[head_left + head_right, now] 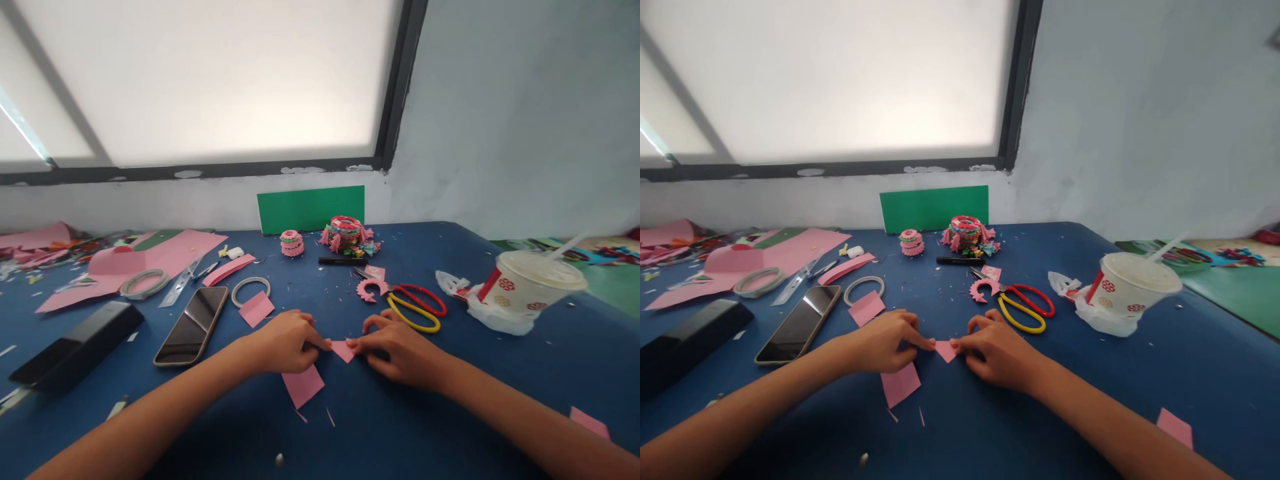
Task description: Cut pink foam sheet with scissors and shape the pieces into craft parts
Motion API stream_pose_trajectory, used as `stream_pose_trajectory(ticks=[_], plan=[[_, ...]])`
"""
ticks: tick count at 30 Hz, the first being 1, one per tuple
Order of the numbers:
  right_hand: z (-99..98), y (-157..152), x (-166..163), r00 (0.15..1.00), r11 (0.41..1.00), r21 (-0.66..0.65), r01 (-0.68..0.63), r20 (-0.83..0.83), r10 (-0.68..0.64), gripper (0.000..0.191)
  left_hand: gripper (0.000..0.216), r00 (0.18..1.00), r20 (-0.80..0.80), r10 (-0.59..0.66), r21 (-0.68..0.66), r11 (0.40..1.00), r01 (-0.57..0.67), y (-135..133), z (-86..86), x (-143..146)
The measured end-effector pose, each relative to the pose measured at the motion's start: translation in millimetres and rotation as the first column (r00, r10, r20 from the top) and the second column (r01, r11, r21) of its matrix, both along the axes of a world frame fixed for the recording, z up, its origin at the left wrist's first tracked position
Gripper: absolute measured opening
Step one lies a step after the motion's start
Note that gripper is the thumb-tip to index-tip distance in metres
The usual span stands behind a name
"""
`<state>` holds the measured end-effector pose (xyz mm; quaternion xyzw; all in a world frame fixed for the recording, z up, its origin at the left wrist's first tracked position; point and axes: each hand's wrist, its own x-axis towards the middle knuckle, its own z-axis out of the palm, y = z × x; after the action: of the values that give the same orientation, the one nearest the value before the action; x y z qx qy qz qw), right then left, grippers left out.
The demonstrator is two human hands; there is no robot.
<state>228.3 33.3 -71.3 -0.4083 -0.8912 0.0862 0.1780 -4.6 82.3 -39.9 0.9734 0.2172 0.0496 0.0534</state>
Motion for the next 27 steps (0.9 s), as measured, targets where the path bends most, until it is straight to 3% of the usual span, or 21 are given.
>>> stream_pose_trajectory(ticks=[10,17,21,27], plan=[[0.4,2,20,0.995,0.995,-0.024,0.098,0.011,-0.098,0.016,0.034,0.999,0.025,0.033,-0.066,0.997,-0.031,0,1.0,-2],[-5.1,3,9,0.997,1.000,-0.004,0.000,-0.078,0.000,0.020,0.031,0.967,0.122,0.223,-0.107,0.972,-0.211,-2,-12.9,18],[-10.6,1,-3,0.995,0.999,-0.004,0.048,-0.088,-0.048,0.020,0.023,0.955,0.122,0.270,-0.163,0.955,-0.249,-3,-22.6,29],[-10.5,4,-7,0.961,0.982,-0.168,0.082,-0.250,-0.123,0.006,0.011,0.922,0.183,0.342,-0.312,0.909,-0.275,-2,-28.0,28]])
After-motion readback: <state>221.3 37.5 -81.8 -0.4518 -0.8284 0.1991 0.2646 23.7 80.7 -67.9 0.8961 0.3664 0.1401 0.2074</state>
